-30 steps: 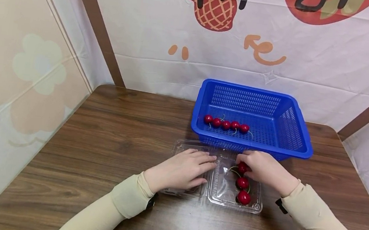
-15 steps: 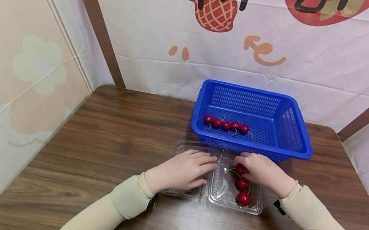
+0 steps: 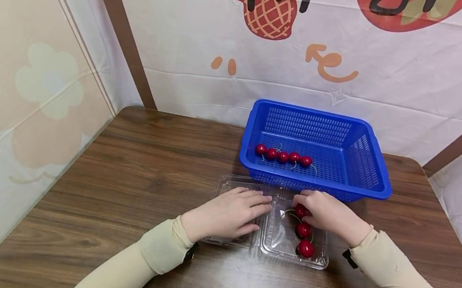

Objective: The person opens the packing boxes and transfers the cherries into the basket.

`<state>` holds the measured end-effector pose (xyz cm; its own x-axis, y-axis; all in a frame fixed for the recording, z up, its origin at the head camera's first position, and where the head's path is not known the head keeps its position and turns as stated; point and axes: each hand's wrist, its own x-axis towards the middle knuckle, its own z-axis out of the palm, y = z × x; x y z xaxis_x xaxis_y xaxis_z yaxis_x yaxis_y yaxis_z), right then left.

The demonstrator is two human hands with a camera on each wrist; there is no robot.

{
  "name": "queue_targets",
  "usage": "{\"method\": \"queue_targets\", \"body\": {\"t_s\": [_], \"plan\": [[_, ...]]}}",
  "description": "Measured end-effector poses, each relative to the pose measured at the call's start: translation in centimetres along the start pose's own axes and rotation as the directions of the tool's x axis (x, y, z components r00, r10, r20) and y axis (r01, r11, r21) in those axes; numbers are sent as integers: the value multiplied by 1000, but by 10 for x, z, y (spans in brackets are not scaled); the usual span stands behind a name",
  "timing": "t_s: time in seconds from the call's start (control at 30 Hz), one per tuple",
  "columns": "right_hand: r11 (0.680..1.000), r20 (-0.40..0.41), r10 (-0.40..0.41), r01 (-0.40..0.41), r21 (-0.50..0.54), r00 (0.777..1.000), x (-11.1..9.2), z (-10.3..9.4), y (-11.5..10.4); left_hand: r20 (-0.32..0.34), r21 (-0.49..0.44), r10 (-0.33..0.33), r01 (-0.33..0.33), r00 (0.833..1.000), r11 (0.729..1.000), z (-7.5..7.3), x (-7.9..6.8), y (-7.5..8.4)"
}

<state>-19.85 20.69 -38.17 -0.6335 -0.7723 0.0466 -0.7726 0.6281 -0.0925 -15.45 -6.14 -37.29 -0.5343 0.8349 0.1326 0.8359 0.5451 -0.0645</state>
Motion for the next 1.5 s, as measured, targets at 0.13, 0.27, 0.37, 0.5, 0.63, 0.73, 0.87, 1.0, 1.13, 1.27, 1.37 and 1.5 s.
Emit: {"method": "queue_targets", "body": {"t_s": [0.13, 0.27, 0.37, 0.5, 0.63, 0.73, 0.87, 1.0, 1.13, 1.27, 1.37, 1.5], "plan": [[1000, 1, -2, 2, 14, 1000, 0, -3, -1, -10, 14, 9, -9, 1000, 1000, 0, 0, 0], [1000, 6, 11, -11, 22, 1000, -1, -7, -3, -24, 30, 20, -20, 1000, 999, 0, 0, 0], [1000, 3, 19, -19, 25, 1000, -2, -11, -4, -31, 35, 25, -24, 999, 999, 0, 0, -1], [1000, -13, 17, -16, 18, 1000, -3, -17, -6, -34, 35, 26, -25, 999, 999, 0, 0, -1], [1000, -32, 3, -2, 6, 999, -3, -22, -7, -34, 36, 27, -25, 999, 999, -1, 0, -1], [1000, -49, -4, 4, 4, 999, -4, -26, -8, -31, 36, 26, -25, 999, 999, -1, 0, -1], [1000, -65, -9, 10, 3, 998, -6, -31, -9, -34, 32, 25, -24, 999, 999, -1, 1, -1], [1000, -73, -16, 16, -6, 997, -8, -34, -11, -45, 30, 26, -25, 999, 999, -1, 1, -1], [1000, -76, -12, 11, -15, 997, -9, -36, -12, -50, 25, 29, -27, 998, 999, 0, 0, -1], [1000, -86, -11, 10, -14, 996, -11, -38, -14, -41, 24, 25, -24, 999, 999, 0, 0, -1], [1000, -103, -17, 15, -13, 995, -12, -40, -15, -30, 24, 21, -20, 999, 1000, -1, 0, -1], [1000, -127, -23, 22, -13, 992, -14, -43, -16, -22, 26, 19, -18, 1000, 1000, -1, -1, -1]]}}
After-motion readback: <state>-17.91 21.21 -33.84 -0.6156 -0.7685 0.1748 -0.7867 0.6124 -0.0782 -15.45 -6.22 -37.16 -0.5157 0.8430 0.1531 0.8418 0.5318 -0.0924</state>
